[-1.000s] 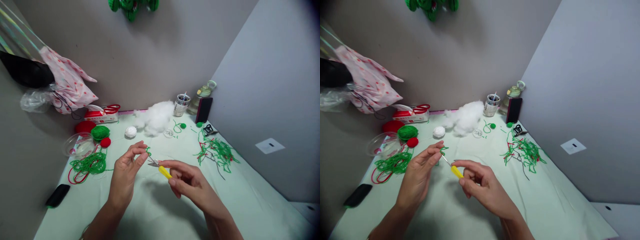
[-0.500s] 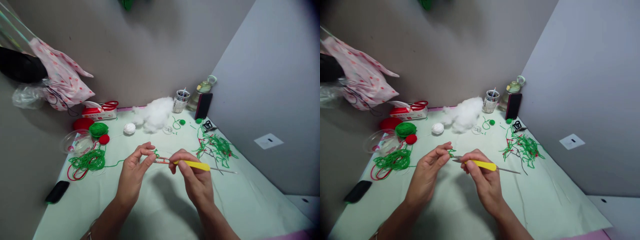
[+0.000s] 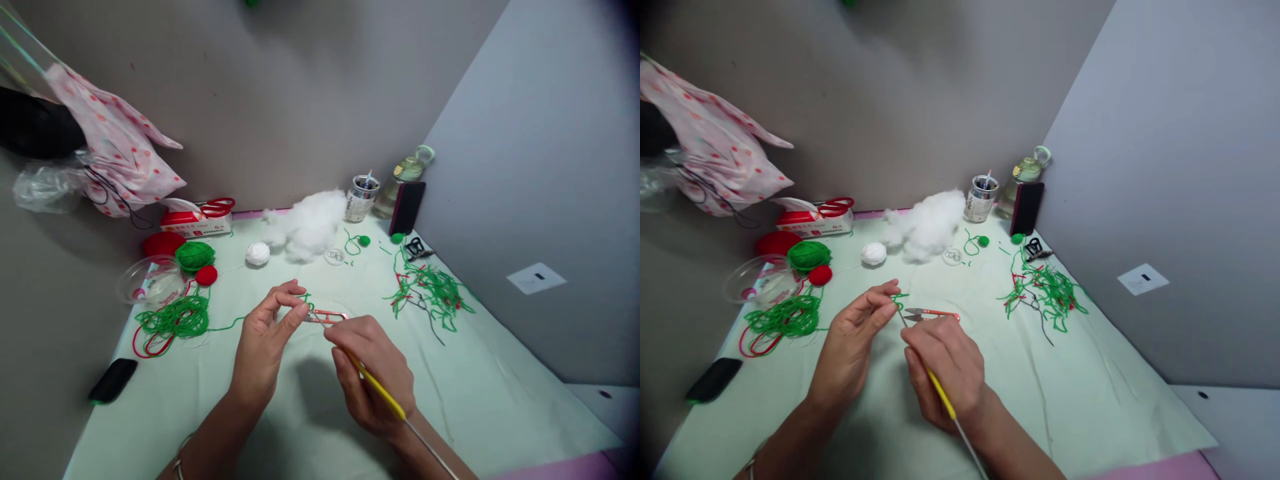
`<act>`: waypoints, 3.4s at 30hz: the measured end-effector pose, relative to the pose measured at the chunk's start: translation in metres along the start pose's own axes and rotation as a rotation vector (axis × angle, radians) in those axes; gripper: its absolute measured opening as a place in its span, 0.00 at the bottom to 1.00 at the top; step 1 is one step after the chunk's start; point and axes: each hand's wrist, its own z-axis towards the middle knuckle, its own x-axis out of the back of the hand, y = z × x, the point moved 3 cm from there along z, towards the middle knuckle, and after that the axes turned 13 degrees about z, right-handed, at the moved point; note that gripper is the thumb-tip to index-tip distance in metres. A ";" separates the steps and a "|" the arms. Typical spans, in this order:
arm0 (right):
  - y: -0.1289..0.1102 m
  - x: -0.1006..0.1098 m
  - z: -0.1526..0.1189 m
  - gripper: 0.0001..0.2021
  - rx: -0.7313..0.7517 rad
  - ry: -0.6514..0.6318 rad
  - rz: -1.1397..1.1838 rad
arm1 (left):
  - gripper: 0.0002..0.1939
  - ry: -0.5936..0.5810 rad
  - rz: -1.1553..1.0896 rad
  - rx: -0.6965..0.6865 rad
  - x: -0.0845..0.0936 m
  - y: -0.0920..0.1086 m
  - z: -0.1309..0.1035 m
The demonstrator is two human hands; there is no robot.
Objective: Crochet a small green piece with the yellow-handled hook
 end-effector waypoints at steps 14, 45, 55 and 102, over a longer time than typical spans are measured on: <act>0.006 -0.006 -0.009 0.18 0.122 -0.007 -0.274 | 0.09 -0.112 -0.072 0.102 -0.006 -0.001 -0.003; 0.045 -0.002 -0.005 0.06 -0.703 0.302 0.907 | 0.06 -0.188 0.224 -0.048 -0.003 0.012 -0.001; 0.042 0.001 -0.006 0.09 -0.775 0.348 0.879 | 0.30 -0.272 -0.350 0.100 -0.018 0.022 -0.013; 0.037 0.003 -0.010 0.07 -0.655 0.319 0.760 | 0.17 -0.251 -0.097 0.023 -0.014 0.009 -0.005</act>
